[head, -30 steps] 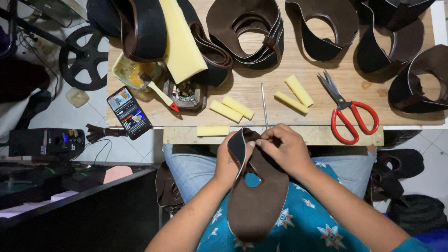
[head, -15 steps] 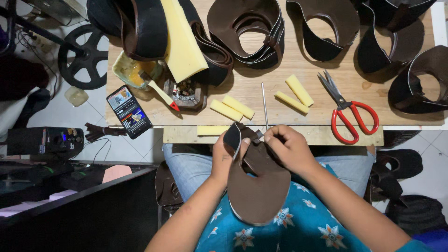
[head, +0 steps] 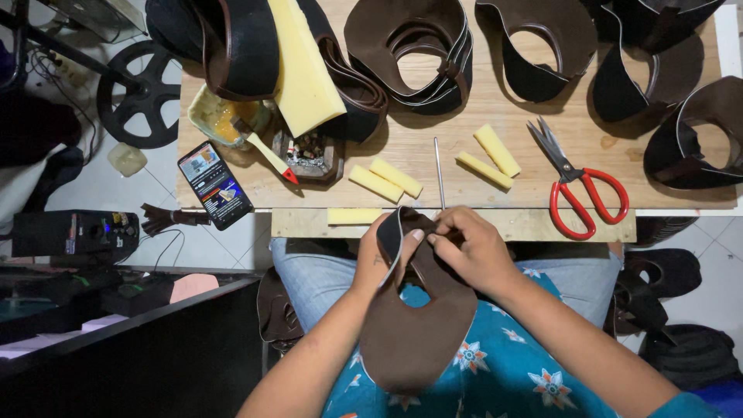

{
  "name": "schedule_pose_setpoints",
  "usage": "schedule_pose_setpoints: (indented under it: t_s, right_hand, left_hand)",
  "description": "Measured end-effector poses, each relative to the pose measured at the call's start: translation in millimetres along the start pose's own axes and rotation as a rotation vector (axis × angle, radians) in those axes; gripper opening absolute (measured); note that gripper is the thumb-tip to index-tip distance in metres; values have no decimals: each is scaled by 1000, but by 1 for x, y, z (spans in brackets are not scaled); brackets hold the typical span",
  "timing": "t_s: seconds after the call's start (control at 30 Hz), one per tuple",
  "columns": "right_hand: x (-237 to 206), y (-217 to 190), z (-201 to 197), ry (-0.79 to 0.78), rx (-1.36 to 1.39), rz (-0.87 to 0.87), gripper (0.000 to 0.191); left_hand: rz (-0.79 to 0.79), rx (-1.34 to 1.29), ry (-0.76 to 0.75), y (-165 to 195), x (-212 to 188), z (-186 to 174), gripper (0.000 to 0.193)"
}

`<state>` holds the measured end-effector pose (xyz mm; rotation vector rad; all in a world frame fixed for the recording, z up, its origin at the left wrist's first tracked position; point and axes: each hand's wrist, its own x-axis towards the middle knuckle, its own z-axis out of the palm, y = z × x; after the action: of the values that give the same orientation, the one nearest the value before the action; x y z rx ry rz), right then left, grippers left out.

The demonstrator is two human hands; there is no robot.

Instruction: The person sits at a workbench holding a brown shoe upper and works along its edge with a thin metal rod tool, pressing and trimming the edge seam. They turn the upper over to work other sides, briefly reach for the scissors, and continue working the edge of the piece.

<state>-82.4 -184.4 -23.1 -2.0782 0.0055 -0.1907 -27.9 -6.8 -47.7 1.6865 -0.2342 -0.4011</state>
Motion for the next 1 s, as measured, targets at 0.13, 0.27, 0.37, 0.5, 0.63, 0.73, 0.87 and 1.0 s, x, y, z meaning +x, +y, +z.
schedule_pose_setpoints:
  t_s: [0.13,0.27,0.37,0.5,0.63,0.73,0.87,1.0]
  right_hand:
    - [0,6,0,-53,64,271,39]
    - [0,12,-1,-46,119,278,40]
    - [1,14,-1,-90,155,233,37]
    - [3,11,0,-90,65,151,40]
    - [8,7,3,-122,139,381,22]
    - [11,5,4,-117,166,351,21]
    - [13,3,7,-43,63,173,23]
    - [11,2,9,29,-74,111,19]
  left_hand:
    - [-162,-364,-81,3,-5,2,28]
    - [-175,-459,-93,-1,-4,3,31]
    - [-230,-497,-7,-7,0,2,29]
    - [-242,-478,-8,-13,1,2,26]
    - [-202,-443,1,-12,-2,4,26]
    - [-223,-351,-1,-6,-4,1,28]
    - [-70,-286,-56,5,-5,-4,29]
    - [42,-253,-87,13,-3,-3,29]
